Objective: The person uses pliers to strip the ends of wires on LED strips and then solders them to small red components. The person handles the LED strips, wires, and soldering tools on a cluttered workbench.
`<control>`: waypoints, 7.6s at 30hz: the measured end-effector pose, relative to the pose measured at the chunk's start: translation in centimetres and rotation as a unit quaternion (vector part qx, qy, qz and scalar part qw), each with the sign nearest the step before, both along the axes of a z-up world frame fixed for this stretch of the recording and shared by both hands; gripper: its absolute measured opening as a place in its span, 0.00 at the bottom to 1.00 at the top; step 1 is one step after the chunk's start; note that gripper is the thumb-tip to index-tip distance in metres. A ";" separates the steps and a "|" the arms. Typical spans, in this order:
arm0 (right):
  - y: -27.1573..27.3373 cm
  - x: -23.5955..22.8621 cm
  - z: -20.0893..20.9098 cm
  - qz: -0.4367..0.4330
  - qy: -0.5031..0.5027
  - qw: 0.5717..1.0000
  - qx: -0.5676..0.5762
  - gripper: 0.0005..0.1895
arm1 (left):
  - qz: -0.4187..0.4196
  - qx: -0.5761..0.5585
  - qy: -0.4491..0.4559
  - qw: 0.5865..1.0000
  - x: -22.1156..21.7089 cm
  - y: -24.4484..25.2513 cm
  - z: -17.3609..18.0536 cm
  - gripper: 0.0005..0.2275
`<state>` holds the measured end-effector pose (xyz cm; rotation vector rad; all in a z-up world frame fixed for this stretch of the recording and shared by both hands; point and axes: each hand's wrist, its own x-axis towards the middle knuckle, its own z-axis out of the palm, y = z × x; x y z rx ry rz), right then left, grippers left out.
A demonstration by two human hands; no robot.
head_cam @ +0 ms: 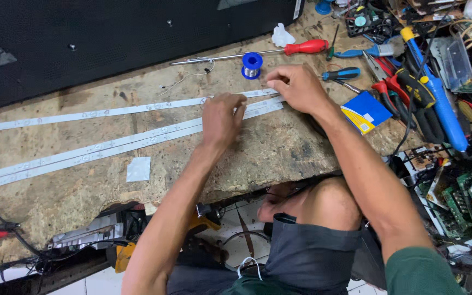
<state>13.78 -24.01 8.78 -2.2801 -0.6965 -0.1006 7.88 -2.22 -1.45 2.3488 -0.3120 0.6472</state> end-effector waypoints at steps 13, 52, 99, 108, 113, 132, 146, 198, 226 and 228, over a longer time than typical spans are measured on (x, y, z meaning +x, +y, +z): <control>-4.6 -0.4 -3.3 -0.179 -0.023 0.983 0.021 0.07 | 0.009 0.182 0.052 0.982 6.6 -1.5 0.8 0.05; -0.3 -4.1 -2.3 -0.024 -0.068 0.997 -0.007 0.06 | 0.043 0.039 -0.098 0.994 -3.1 8.7 0.6 0.10; 9.7 -9.4 -3.3 0.154 0.025 0.985 0.065 0.05 | 0.024 -0.634 0.156 0.757 -6.6 5.0 6.0 0.07; 6.9 -9.2 3.8 0.220 -0.140 0.952 0.161 0.15 | -0.111 -0.391 0.161 0.899 -8.2 4.8 8.6 0.04; 5.8 -7.2 1.4 0.199 -0.126 0.961 0.143 0.04 | -0.121 -0.349 0.192 0.909 -7.7 4.7 7.9 0.06; -5.6 -1.1 -2.6 -0.020 -0.149 0.982 -0.116 0.02 | -0.072 -0.062 0.024 0.995 -0.8 -1.0 3.8 0.01; -4.2 -1.2 -2.1 0.092 -0.057 0.994 0.003 0.02 | -0.116 -0.082 -0.010 0.990 0.7 -3.1 3.1 0.01; -6.6 2.3 -5.9 0.045 -0.053 0.995 -0.069 0.06 | -0.060 0.028 0.001 0.998 1.8 -6.2 1.8 0.01; -5.3 1.0 -3.2 0.022 -0.011 0.996 -0.087 0.01 | -0.089 0.079 0.093 0.989 4.5 -5.6 0.6 0.03; -5.4 1.4 -3.8 0.027 -0.015 0.996 -0.085 0.02 | -0.085 0.079 0.096 0.989 4.5 -5.6 0.5 0.03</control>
